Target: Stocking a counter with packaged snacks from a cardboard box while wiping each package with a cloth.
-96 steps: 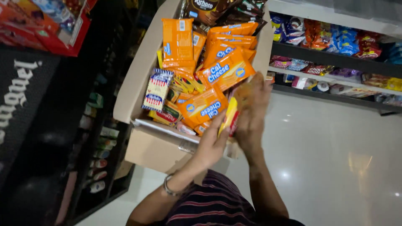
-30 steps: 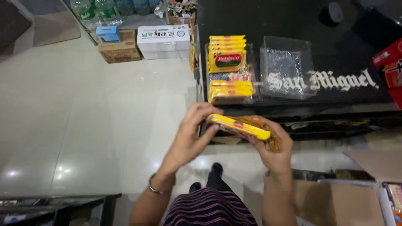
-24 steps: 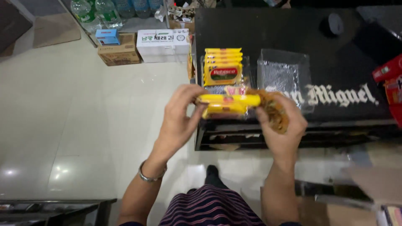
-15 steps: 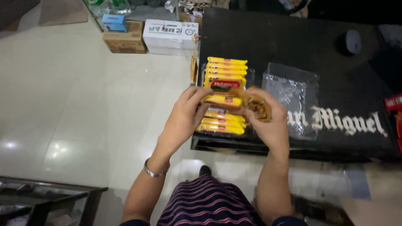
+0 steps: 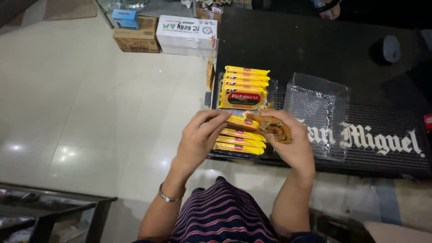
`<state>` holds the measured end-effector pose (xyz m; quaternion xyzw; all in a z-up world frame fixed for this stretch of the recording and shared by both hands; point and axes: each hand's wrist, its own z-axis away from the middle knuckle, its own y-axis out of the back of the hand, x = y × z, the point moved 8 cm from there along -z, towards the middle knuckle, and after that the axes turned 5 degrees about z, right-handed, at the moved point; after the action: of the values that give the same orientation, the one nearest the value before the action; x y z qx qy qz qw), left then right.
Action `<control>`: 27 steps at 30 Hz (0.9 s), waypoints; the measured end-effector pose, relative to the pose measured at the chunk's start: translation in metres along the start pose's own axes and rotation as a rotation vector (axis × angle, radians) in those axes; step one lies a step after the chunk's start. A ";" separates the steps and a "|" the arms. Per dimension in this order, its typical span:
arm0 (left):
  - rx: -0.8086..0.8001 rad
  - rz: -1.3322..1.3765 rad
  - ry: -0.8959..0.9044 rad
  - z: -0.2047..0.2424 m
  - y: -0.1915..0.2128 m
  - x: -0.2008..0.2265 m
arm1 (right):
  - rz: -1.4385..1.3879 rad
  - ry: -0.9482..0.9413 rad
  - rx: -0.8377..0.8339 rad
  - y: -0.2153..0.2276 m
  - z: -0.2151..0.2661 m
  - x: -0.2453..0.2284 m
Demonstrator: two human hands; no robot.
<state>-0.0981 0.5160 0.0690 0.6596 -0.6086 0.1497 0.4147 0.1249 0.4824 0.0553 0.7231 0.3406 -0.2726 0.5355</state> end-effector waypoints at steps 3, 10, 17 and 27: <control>-0.010 -0.016 -0.020 0.002 0.007 0.003 | -0.049 0.023 0.003 -0.004 0.001 0.001; -0.070 0.037 -0.141 -0.018 0.002 0.003 | -0.161 -0.063 0.149 0.010 0.009 0.012; -0.131 0.047 -0.081 -0.003 -0.001 -0.025 | -0.127 -0.101 0.099 -0.007 0.002 0.019; -0.248 0.109 -0.064 0.015 0.003 -0.009 | -0.152 -0.158 -0.041 -0.014 -0.002 0.010</control>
<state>-0.1078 0.5114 0.0542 0.5736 -0.6704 0.0745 0.4648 0.1203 0.4892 0.0399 0.6601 0.3567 -0.3617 0.5533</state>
